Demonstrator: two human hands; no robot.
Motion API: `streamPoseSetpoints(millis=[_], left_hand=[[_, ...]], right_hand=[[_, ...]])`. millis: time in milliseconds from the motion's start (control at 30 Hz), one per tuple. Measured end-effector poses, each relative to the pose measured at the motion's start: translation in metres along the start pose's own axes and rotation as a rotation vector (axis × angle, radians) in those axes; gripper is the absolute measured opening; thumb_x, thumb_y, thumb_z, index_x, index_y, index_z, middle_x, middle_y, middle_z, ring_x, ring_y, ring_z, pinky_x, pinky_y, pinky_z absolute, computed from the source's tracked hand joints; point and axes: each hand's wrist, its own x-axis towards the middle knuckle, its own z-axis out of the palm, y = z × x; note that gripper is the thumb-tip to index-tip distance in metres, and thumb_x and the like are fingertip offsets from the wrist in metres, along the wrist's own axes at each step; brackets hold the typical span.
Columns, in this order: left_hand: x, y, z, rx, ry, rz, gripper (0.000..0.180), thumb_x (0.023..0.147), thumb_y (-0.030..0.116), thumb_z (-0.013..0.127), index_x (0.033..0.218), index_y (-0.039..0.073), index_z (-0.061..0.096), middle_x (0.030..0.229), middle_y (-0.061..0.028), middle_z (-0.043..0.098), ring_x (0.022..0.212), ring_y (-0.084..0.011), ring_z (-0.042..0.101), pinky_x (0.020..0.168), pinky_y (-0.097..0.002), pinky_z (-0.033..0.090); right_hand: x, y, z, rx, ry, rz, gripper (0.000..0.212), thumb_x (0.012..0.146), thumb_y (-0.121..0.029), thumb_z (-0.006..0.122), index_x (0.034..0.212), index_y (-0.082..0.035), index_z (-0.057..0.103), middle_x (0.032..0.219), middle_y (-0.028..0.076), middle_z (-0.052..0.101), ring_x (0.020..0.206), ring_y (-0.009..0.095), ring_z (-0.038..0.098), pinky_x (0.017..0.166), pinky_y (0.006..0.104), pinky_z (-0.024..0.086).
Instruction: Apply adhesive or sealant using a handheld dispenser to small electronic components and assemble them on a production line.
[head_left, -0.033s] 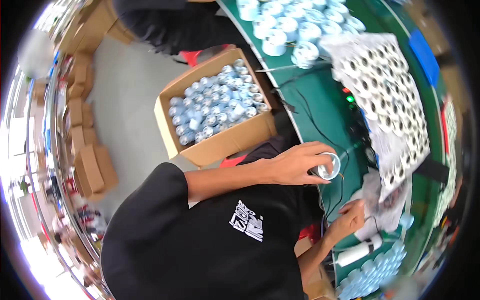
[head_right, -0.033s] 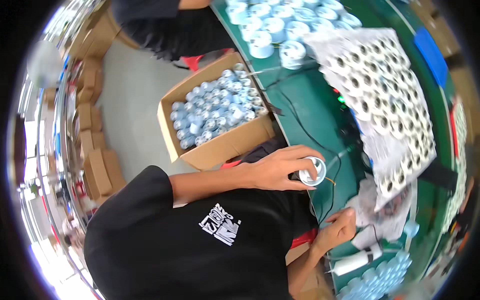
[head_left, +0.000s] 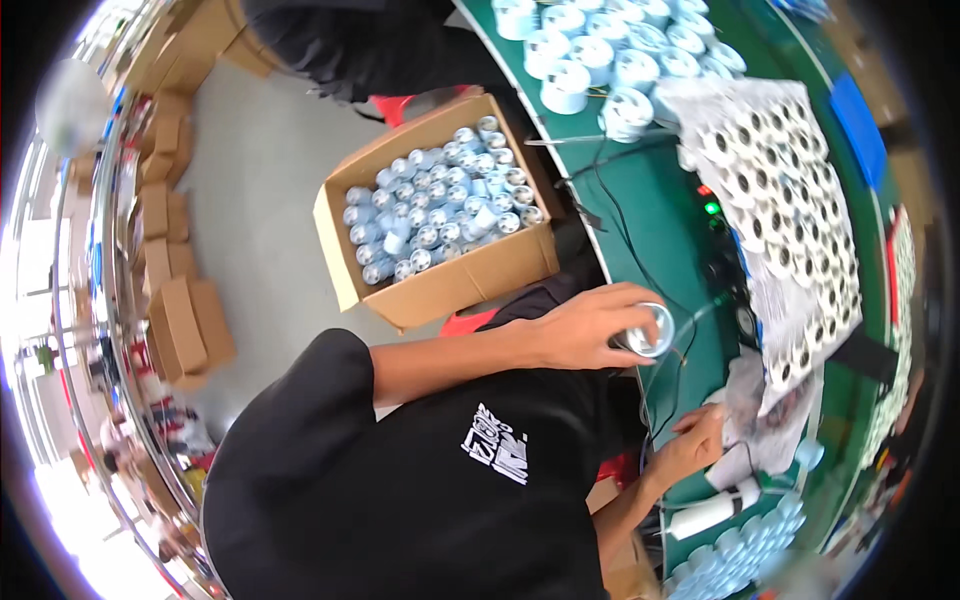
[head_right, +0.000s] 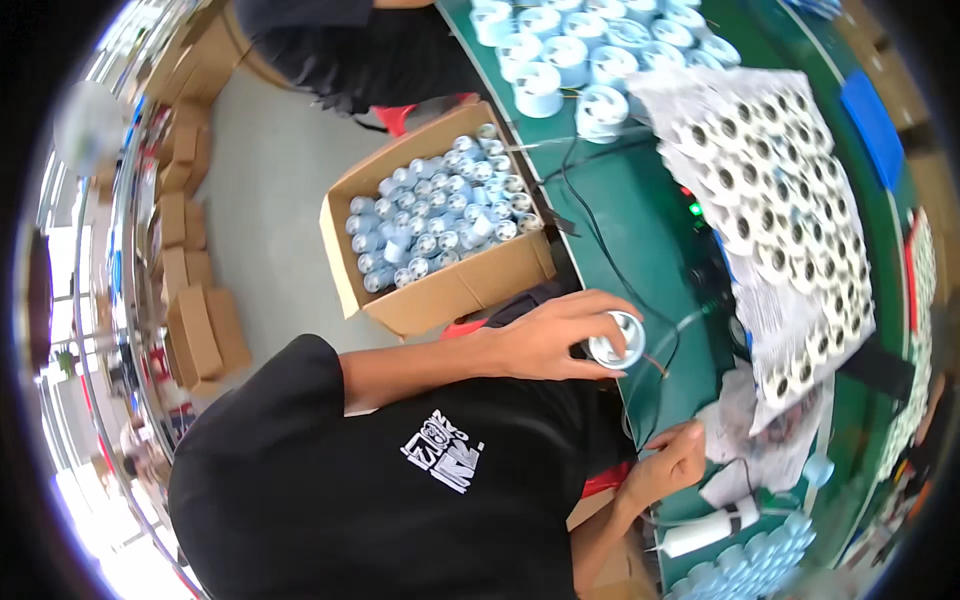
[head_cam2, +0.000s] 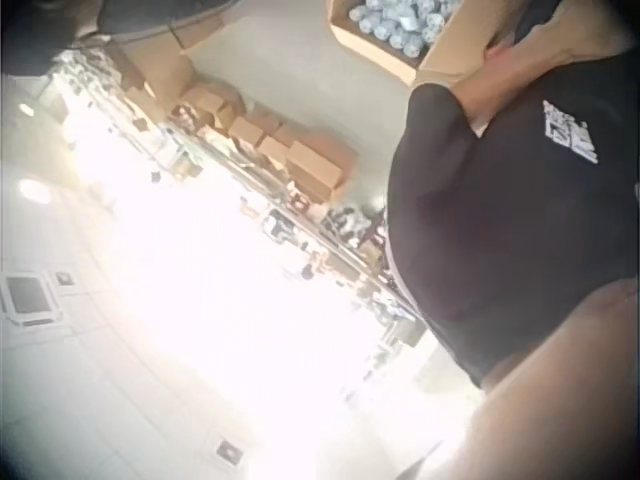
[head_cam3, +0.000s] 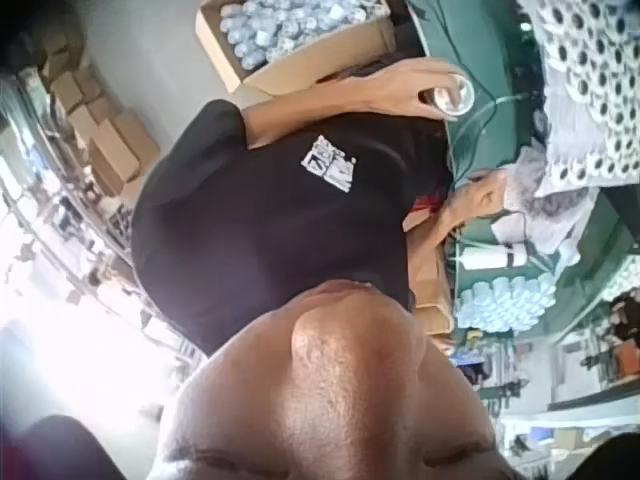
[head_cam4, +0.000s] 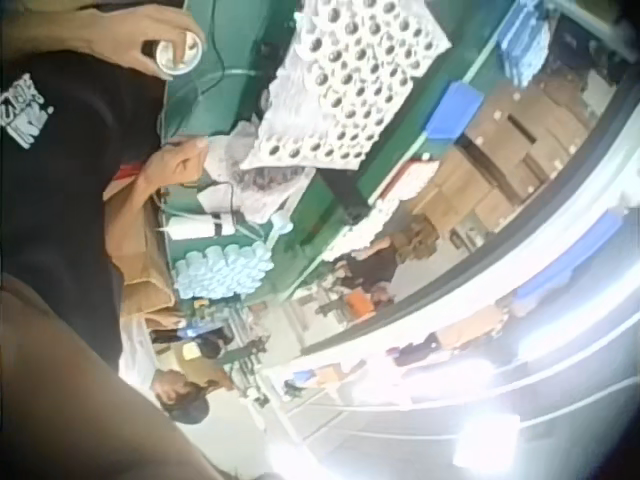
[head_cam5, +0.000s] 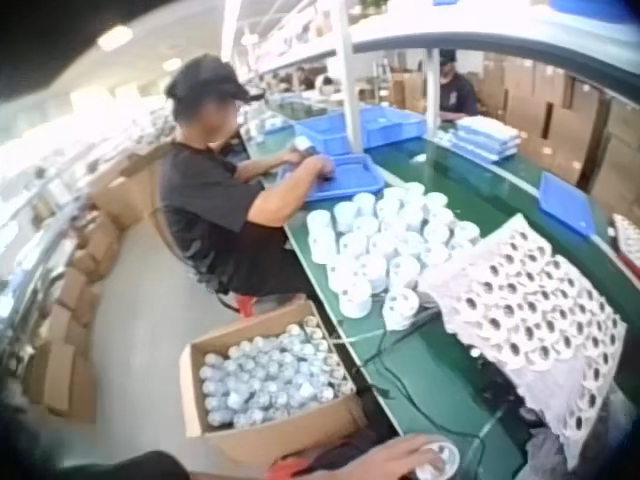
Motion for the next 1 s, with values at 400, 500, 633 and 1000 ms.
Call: streamPoseSetpoints(millis=[400,500,633,1000], left_hand=[[-0.142,-0.126,-0.131,0.33,0.948,-0.825,0.061,0.074,0.022,0.076,0.123,0.002,0.046,0.112,-0.0178,0.056,0.113,-0.0278,0.049,0.098,-0.0384,0.039],[-0.192,-0.222,-0.157,0.304,1.135,-0.972,0.063,0.072,0.028,0.077,0.12,-0.001,0.048,0.11,-0.0214,0.057,0.105,-0.0324,0.054,0.093,-0.0405,0.042],[-0.229,-0.3,-0.177,0.455,1.196,-1.147,0.063,0.071,0.029,0.078,0.116,-0.003,0.048,0.11,-0.0221,0.059,0.102,-0.0354,0.057,0.09,-0.0419,0.044],[-0.206,-0.384,-0.151,0.457,0.735,-1.332,0.063,0.064,0.019,0.076,0.116,0.004,0.044,0.112,-0.024,0.059,0.107,-0.0384,0.057,0.09,-0.0431,0.046]], right_hand=[[-0.011,-0.023,0.048,-0.082,0.047,-0.234,0.056,0.101,-0.019,0.038,0.048,0.0,0.037,0.051,0.007,0.036,0.049,0.019,0.037,0.05,0.0312,0.031],[-0.017,-0.018,0.049,-0.111,0.079,-0.193,0.056,0.102,-0.022,0.038,0.049,-0.002,0.034,0.051,0.006,0.036,0.05,0.017,0.037,0.05,0.0307,0.031],[-0.032,-0.02,0.056,-0.17,0.119,-0.093,0.057,0.102,-0.025,0.038,0.05,-0.004,0.033,0.051,0.005,0.036,0.051,0.016,0.035,0.053,0.0292,0.033],[-0.047,-0.022,0.064,-0.253,0.195,0.16,0.054,0.101,-0.034,0.043,0.055,-0.006,0.037,0.054,0.0,0.034,0.055,0.011,0.031,0.054,0.0272,0.026]])
